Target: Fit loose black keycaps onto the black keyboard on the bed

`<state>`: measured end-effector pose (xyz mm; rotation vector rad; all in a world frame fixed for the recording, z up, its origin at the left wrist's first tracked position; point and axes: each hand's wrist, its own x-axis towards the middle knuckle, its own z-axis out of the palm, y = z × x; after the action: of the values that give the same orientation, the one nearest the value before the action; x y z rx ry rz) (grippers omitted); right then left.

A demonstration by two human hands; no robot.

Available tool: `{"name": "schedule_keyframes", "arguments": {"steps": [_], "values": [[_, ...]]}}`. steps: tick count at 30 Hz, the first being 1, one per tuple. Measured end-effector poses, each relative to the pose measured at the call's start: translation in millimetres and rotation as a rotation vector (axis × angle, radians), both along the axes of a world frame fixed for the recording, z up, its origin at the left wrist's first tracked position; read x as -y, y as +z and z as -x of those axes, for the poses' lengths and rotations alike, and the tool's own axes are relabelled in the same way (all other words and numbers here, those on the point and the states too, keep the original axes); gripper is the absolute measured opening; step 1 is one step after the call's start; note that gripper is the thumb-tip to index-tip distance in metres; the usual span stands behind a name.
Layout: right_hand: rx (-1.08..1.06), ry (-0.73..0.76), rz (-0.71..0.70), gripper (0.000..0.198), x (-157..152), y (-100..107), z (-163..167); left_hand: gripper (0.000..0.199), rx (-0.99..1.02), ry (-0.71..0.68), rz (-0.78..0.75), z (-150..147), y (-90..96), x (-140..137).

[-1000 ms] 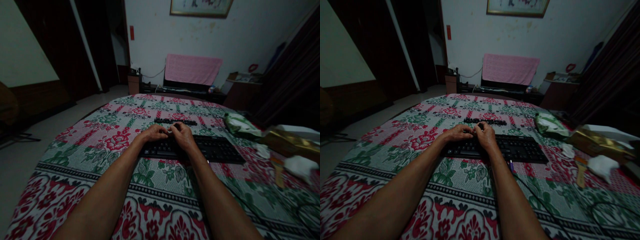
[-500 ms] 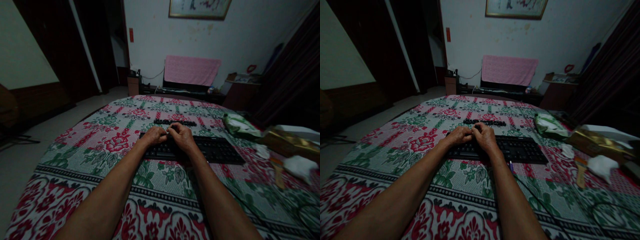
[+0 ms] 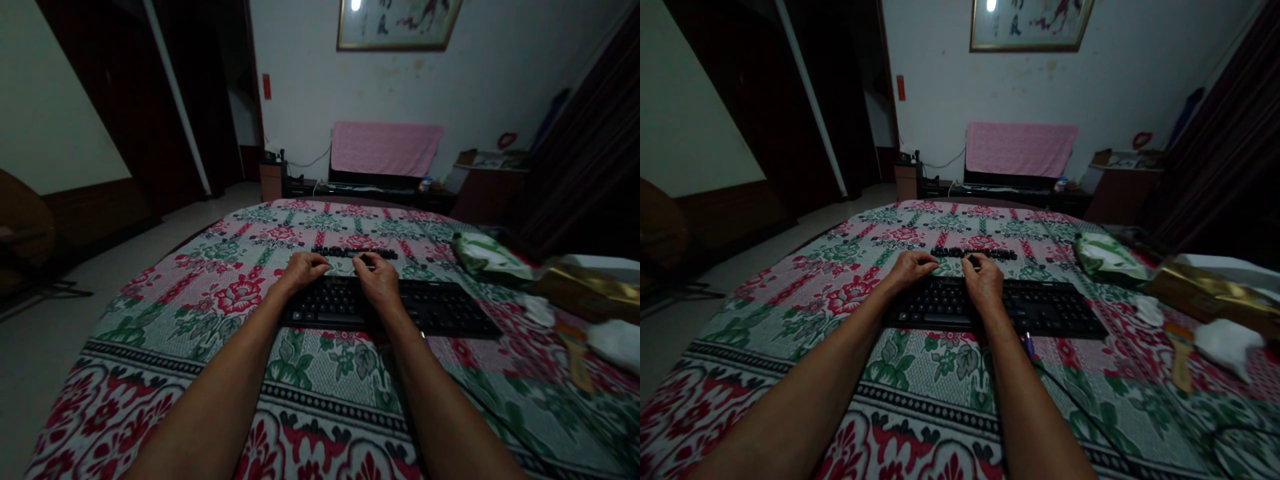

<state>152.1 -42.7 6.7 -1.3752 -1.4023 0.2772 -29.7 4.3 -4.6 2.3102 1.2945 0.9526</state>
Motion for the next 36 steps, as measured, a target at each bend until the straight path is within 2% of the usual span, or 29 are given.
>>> {"name": "schedule_keyframes", "arguments": {"steps": [2,5,8,13,19,25,31,36], "values": [[0.008,0.014,-0.001,0.028,1,-1,2,0.020,0.006,0.136,0.048,8,0.4,-9],[0.023,0.042,0.012,0.028,1,-2,6,0.018,-0.092,0.296,0.084,17,-1.5,-22],[0.048,0.067,0.049,0.027,3,-4,9,0.022,-0.226,0.377,0.117,21,-3.9,-34],[0.081,0.083,0.049,0.027,5,-5,10,0.040,-0.390,0.361,0.184,25,-0.2,-40],[0.079,0.089,0.053,0.028,5,-5,10,0.032,-0.416,0.329,0.219,35,4.3,-37],[0.069,0.112,0.039,0.028,5,-5,12,0.035,-0.375,0.296,0.254,43,0.4,-38],[0.080,0.114,0.025,0.026,5,-7,12,0.026,-0.451,0.333,0.190,37,1.9,-38],[0.083,0.117,0.004,0.025,5,-6,11,0.020,-0.501,0.321,0.230,33,10.3,-42]]}}
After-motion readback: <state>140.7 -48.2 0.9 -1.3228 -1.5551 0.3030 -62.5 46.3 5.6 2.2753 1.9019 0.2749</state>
